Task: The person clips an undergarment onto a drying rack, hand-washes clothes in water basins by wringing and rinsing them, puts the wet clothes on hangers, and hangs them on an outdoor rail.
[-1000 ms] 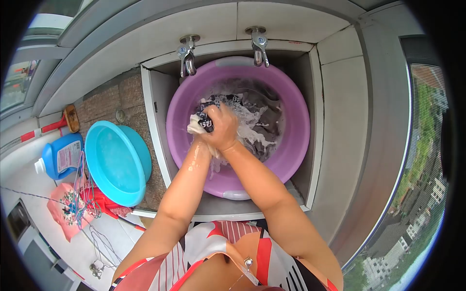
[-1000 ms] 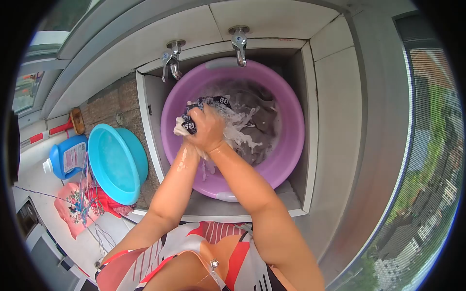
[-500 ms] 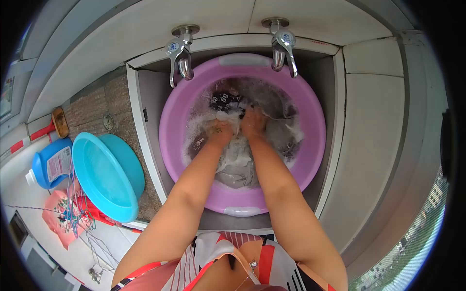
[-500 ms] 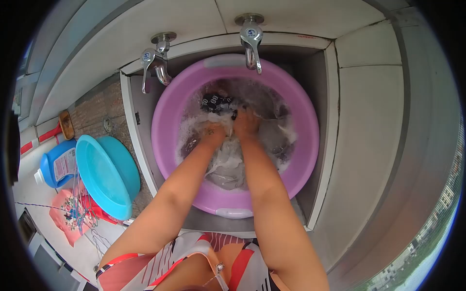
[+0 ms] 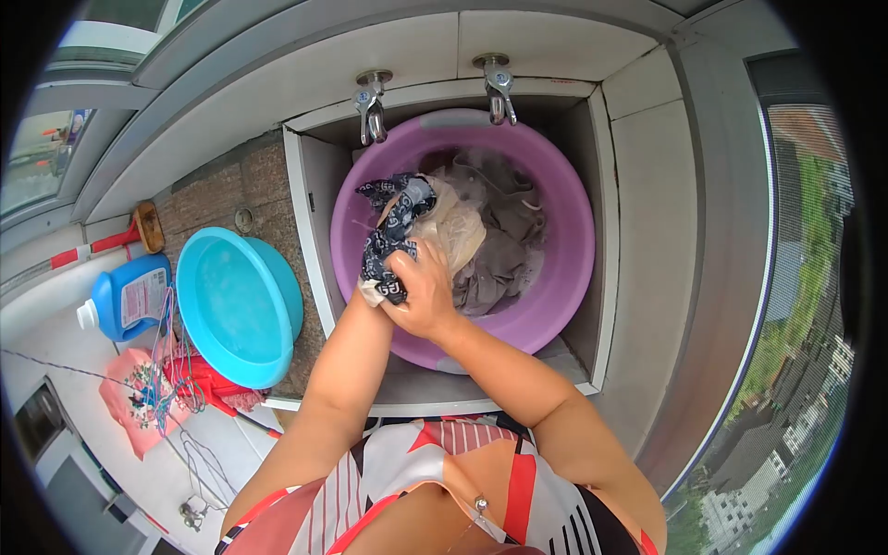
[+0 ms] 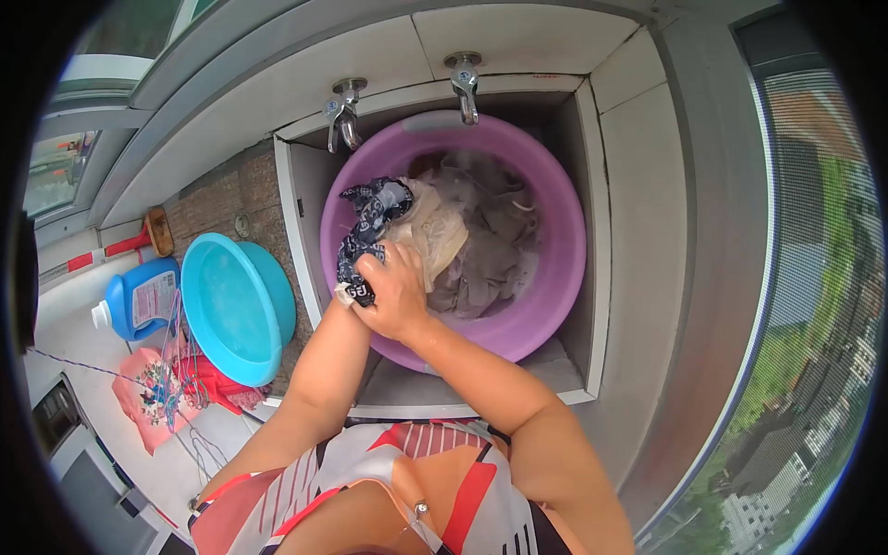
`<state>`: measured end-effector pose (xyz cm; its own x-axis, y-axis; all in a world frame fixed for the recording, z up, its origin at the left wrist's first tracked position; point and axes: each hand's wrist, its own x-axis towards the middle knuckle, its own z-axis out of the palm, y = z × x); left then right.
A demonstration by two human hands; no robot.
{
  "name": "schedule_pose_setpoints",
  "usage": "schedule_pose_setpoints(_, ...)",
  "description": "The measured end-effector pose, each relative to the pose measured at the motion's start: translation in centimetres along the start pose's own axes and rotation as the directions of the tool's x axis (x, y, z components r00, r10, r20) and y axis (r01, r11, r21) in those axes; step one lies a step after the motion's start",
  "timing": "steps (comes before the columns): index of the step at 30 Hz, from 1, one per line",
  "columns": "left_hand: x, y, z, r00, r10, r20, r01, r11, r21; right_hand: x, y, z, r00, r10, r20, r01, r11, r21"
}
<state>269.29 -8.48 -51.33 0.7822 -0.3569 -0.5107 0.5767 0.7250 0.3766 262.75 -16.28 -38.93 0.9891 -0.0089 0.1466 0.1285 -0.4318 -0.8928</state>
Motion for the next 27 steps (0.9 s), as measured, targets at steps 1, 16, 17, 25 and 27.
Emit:
schedule_pose_setpoints(1,-0.2,-0.1,-0.5,0.999,0.049,-0.012,-0.049,0.997,-0.051,0.5,0.9,0.6,0.996,-0.053,-0.072,0.047,0.995,-0.083)
schedule_pose_setpoints(16,2.2,-3.2,-1.8,0.911,0.386,0.148,0.075,-0.508,0.858,1.4,19.1,0.2,0.98,0.193,-0.048,-0.169,0.681,-0.712)
schedule_pose_setpoints(17,2.5,-4.0,-2.5,0.966,0.254,0.036,0.118,-0.563,0.818,1.2,20.3,1.0,0.934,0.357,0.016,-0.235,0.646,-0.726)
schedule_pose_setpoints(25,6.7,-6.0,-9.3,0.976,-0.145,-0.162,0.077,-0.468,0.88,5.0,25.1,1.5,0.645,0.765,0.001,-0.677,0.571,-0.464)
schedule_pose_setpoints(27,5.0,-3.2,-3.5,0.981,-0.031,-0.193,0.159,-0.45,0.879,5.5,21.8,-0.1,0.694,0.707,-0.138,-0.718,0.662,-0.215)
